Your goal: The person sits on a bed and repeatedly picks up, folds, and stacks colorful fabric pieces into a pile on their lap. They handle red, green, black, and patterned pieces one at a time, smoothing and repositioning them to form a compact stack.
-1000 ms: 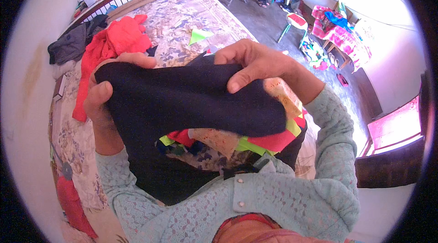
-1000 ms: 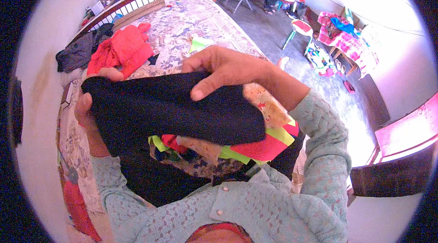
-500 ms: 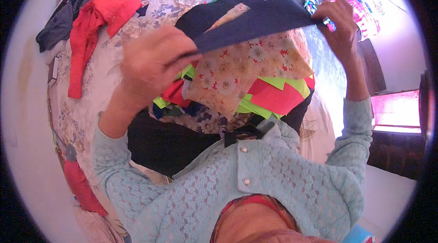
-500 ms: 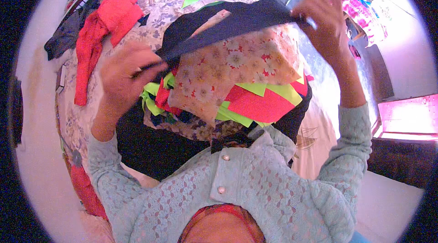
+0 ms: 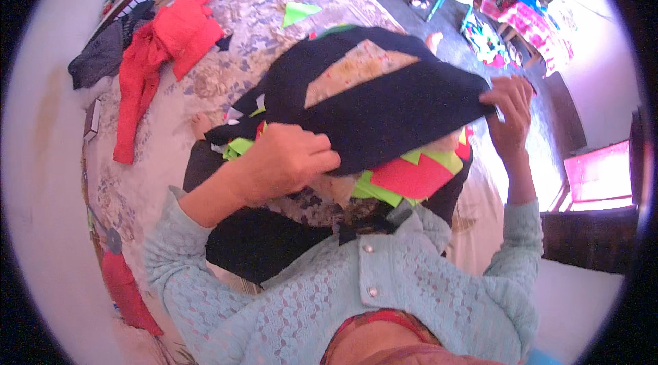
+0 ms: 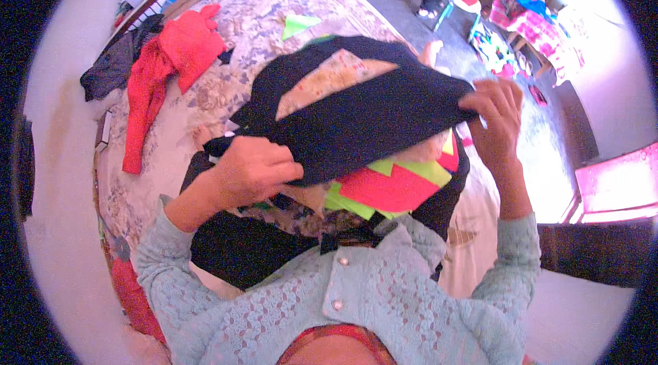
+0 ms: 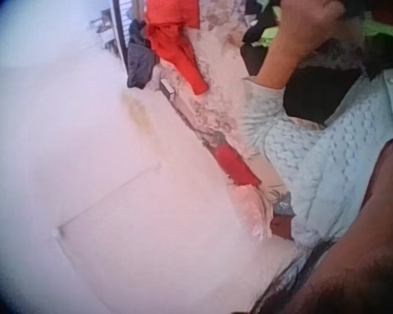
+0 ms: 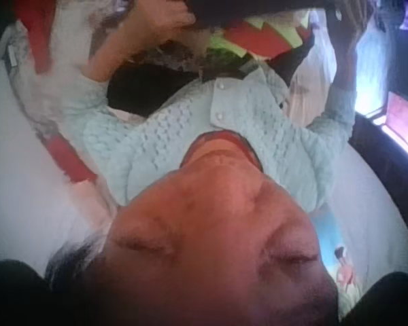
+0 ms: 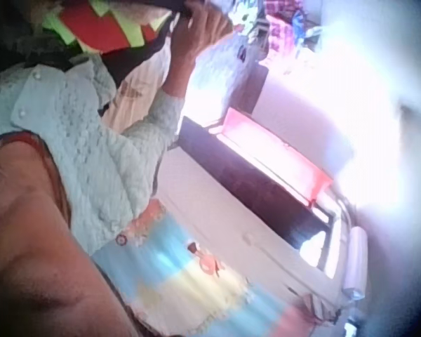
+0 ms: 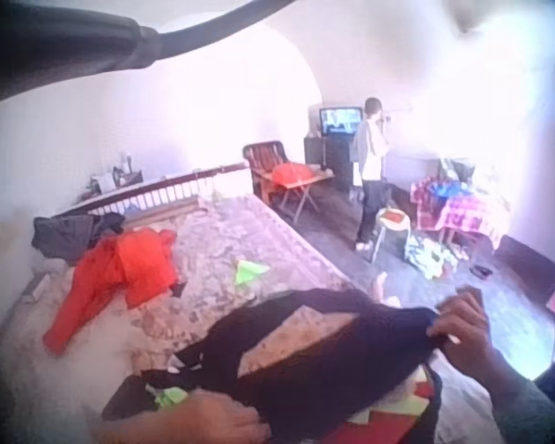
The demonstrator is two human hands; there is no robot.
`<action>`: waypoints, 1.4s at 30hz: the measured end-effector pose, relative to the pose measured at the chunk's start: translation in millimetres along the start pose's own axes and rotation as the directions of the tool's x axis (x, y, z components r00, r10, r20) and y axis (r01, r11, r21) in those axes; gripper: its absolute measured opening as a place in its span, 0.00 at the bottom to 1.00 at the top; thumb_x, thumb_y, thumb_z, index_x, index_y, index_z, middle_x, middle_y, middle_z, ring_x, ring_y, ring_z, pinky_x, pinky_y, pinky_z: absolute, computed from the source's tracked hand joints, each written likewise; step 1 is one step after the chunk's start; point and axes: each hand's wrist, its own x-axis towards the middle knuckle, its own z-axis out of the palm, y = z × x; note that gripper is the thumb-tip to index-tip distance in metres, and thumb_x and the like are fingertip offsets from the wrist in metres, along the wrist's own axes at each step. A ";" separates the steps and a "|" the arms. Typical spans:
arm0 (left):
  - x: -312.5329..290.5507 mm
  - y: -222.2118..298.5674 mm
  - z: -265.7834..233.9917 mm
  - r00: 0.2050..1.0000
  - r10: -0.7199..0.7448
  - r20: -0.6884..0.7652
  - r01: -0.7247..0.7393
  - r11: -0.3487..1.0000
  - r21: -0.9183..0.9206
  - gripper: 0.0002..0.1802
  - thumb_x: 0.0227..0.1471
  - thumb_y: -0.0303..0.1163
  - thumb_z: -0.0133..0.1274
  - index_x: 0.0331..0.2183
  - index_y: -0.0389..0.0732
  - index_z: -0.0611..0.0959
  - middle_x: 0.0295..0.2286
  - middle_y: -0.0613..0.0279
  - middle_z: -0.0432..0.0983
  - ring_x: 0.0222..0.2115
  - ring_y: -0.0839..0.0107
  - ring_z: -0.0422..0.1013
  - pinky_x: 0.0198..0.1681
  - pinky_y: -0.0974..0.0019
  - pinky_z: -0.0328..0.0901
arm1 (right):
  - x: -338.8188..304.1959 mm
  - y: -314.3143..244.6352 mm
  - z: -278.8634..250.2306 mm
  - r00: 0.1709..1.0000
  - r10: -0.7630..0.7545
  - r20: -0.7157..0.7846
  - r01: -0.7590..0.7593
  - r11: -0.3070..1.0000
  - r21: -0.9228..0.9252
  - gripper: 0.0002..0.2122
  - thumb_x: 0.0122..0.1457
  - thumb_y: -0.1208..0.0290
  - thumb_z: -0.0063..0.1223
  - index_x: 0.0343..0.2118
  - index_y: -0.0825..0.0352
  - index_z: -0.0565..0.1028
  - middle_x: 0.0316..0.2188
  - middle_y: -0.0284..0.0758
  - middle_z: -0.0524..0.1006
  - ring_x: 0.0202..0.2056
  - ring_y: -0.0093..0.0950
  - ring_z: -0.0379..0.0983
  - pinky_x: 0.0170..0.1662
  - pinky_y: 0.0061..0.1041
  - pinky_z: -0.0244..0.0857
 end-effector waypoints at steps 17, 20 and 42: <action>1.9 -20.5 -8.5 0.954 -0.205 -0.220 0.146 0.955 -0.257 0.18 0.40 0.41 0.64 0.34 0.42 0.81 0.40 0.55 0.74 0.41 0.55 0.72 0.43 0.58 0.67 | 75.1 3.8 4.8 0.991 0.031 0.131 -0.092 0.864 0.495 0.46 0.47 0.23 0.34 0.57 0.63 0.68 0.62 0.46 0.58 0.65 0.42 0.48 0.65 0.47 0.38; -1.3 -32.3 -6.7 0.964 -0.178 -0.198 0.137 0.969 -0.203 0.21 0.42 0.43 0.63 0.38 0.44 0.81 0.50 0.54 0.69 0.49 0.52 0.65 0.53 0.52 0.60 | 113.4 -10.9 21.5 0.980 -0.200 -0.003 0.181 0.881 0.438 0.47 0.47 0.23 0.31 0.58 0.63 0.67 0.63 0.49 0.56 0.65 0.44 0.47 0.65 0.48 0.35; -15.0 -76.4 43.9 0.962 -0.163 -0.220 0.123 0.975 -0.185 0.33 0.44 0.64 0.52 0.50 0.60 0.74 0.56 0.54 0.57 0.60 0.51 0.50 0.56 0.39 0.44 | 120.9 -58.9 131.0 0.584 -0.442 0.681 0.128 0.878 0.461 0.43 0.50 0.30 0.37 0.59 0.65 0.63 0.63 0.48 0.54 0.64 0.45 0.49 0.65 0.47 0.34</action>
